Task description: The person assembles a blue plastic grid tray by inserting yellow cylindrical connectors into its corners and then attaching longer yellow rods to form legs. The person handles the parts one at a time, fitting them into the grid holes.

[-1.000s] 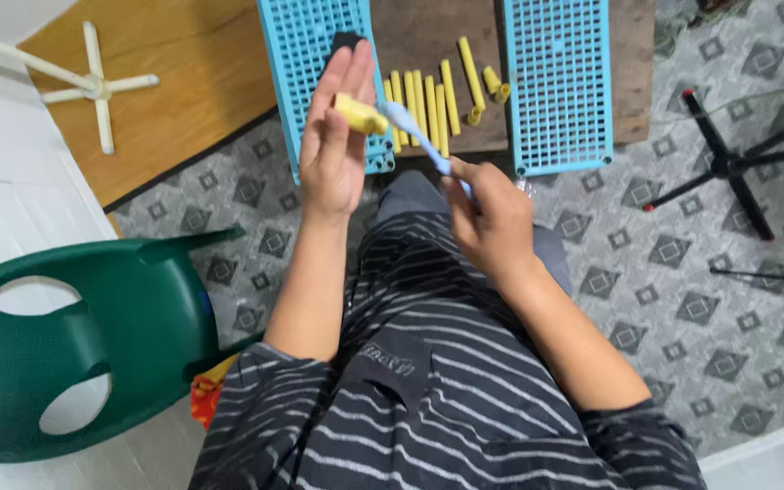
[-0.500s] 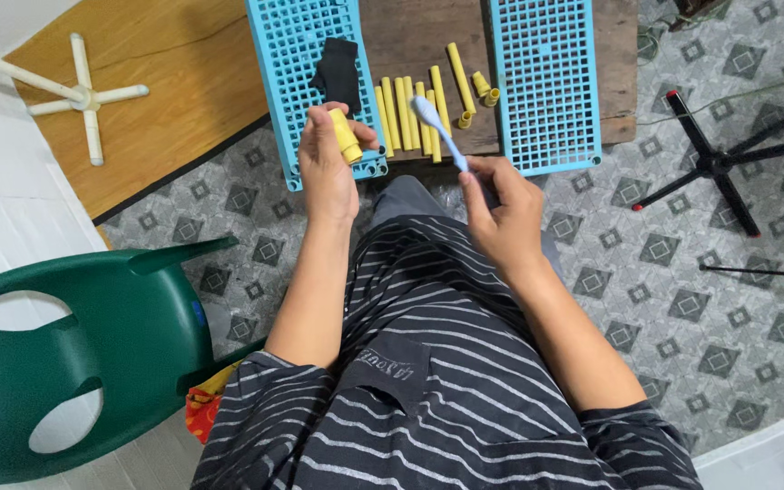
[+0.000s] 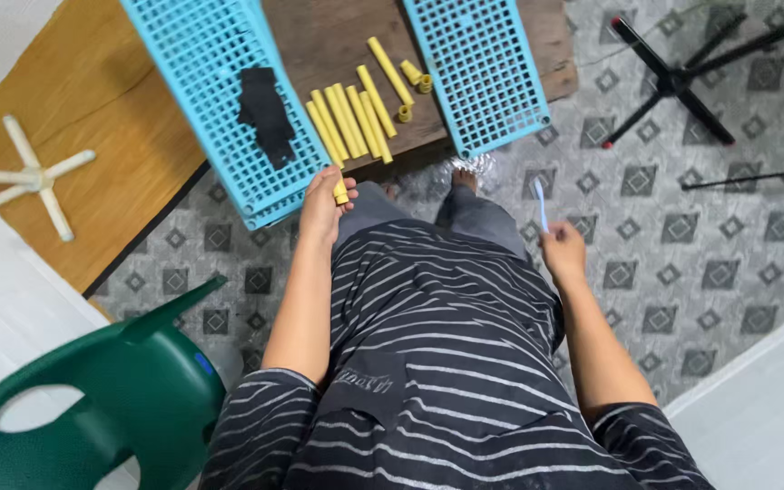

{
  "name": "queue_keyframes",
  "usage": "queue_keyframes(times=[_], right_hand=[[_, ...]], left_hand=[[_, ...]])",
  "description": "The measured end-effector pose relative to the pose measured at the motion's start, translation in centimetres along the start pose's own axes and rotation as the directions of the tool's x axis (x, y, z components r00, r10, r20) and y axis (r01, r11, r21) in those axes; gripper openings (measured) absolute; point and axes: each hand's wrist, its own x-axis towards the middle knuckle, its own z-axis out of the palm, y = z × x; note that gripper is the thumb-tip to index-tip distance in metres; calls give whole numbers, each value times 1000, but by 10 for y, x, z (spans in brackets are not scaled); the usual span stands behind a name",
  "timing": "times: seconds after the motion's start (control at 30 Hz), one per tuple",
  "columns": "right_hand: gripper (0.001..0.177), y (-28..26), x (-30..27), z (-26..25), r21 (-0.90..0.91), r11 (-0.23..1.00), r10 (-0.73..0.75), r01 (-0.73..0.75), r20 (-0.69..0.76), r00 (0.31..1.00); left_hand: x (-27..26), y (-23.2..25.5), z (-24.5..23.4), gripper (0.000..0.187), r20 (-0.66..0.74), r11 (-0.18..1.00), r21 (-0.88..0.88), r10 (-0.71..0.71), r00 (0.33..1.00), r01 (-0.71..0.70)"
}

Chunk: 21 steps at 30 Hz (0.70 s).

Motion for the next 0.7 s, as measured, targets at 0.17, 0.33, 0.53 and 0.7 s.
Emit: queue_keyframes(times=[0.17, 0.33, 0.53, 0.7], right_hand=[[18, 82, -53, -59, -544, 750, 403, -375, -73, 912], [25, 84, -74, -72, -505, 619, 696, -601, -2, 718], [20, 47, -38, -49, -585, 638, 629, -500, 22, 777], [14, 27, -8, -26, -347, 794, 537, -500, 14, 843]], left_hand=[[47, -20, 20, 31, -32, 895, 445, -28, 999, 40], [106, -6, 37, 32, -136, 533, 840, 22, 990, 104], [193, 15, 55, 51, -14, 96, 995, 248, 969, -11], [256, 26, 72, 39, 33, -48, 999, 286, 958, -20]])
